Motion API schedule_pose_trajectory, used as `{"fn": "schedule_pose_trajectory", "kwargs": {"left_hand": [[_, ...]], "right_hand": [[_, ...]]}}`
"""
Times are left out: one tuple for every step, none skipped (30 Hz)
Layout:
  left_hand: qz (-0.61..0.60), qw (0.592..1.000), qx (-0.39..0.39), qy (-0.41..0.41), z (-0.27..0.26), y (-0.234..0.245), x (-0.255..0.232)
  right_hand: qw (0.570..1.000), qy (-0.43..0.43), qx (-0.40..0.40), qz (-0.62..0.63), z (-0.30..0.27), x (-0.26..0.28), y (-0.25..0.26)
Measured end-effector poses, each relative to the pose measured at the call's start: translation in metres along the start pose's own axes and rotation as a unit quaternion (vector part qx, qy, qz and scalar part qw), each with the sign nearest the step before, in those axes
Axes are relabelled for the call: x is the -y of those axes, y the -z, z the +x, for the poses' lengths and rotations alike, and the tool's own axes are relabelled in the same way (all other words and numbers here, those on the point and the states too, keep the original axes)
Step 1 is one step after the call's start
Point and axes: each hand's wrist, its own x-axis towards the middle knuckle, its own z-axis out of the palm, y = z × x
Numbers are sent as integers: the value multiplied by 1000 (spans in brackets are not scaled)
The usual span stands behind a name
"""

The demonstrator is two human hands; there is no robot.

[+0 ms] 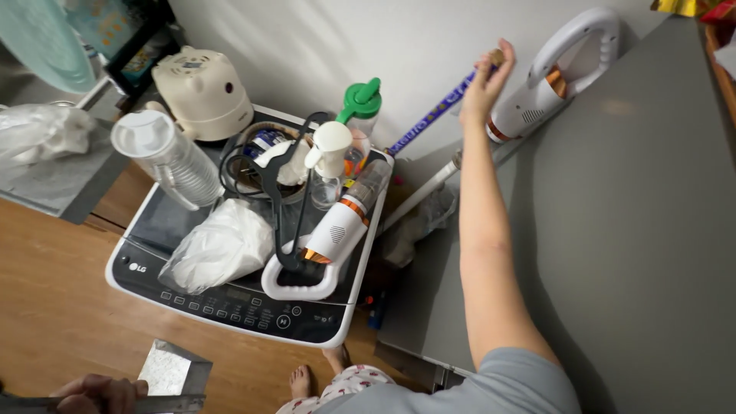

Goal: The person cleans a room by using a lint roller on a desk, picking up a diaper and wipes from a chair, moving a laundry hanger, and sweeping the floor with a broom and dustpan.

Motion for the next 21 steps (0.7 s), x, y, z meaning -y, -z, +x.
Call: {"fn": "schedule_pose_trajectory", "kwargs": {"left_hand": [[-3,1000,30,4,5,-2,0],[-6,998,60,9,12,-3,0],[-9,996,91,14,16,-4,0],[-18,996,90,-1,16,-9,4],[-28,995,90,-16,13,-15,12],[-39,995,88,-31,10,-19,18],[-15,997,68,-18,11,-20,18],[7,999,48,-7,10,-23,19],[30,999,27,4,10,-25,21],[-25,1000,-4,3,9,-29,28],[-61,998,-27,-5,9,-34,35],[-75,996,-42,-17,10,-38,40],[-48,997,-49,-23,12,-43,45],[-21,998,-57,-25,15,-46,47],[-7,998,-61,-27,18,-49,50],[7,997,-68,-29,22,-52,53],[16,997,-74,-31,27,-54,59],[25,996,-84,-32,28,-56,62],[34,995,-93,-31,29,-58,65],[42,993,-101,-34,32,-60,70],[48,992,-109,-36,36,-62,74]], "right_hand": [[1000,2,3,5,0,-2,-5],[1000,3,6,11,-2,-3,-7],[999,3,20,26,-4,-3,-9],[999,4,33,42,-4,-3,-12],[997,6,46,59,-5,-1,-14],[997,-18,52,53,-8,0,-13],[996,-42,59,47,-14,1,-11],[995,-64,67,43,-19,-1,-11],[995,-80,53,40,-28,-6,-11],[994,-95,39,39,-38,-16,-12],[993,-107,19,38,-53,-29,-12],[992,-119,-1,38,-67,-44,-11],[993,-105,3,51,-82,-62,-10],[994,-91,7,63,-97,-80,-9],[990,-131,22,55,-116,-97,-6],[984,-171,38,46,-135,-110,-3],[980,-186,72,24,-150,-123,-1],[973,-204,106,2,-166,-134,2],[968,-202,138,-49,-178,-144,6],[961,-196,170,-100,-187,-154,7],[954,-209,192,-93,-194,-164,10]]}}
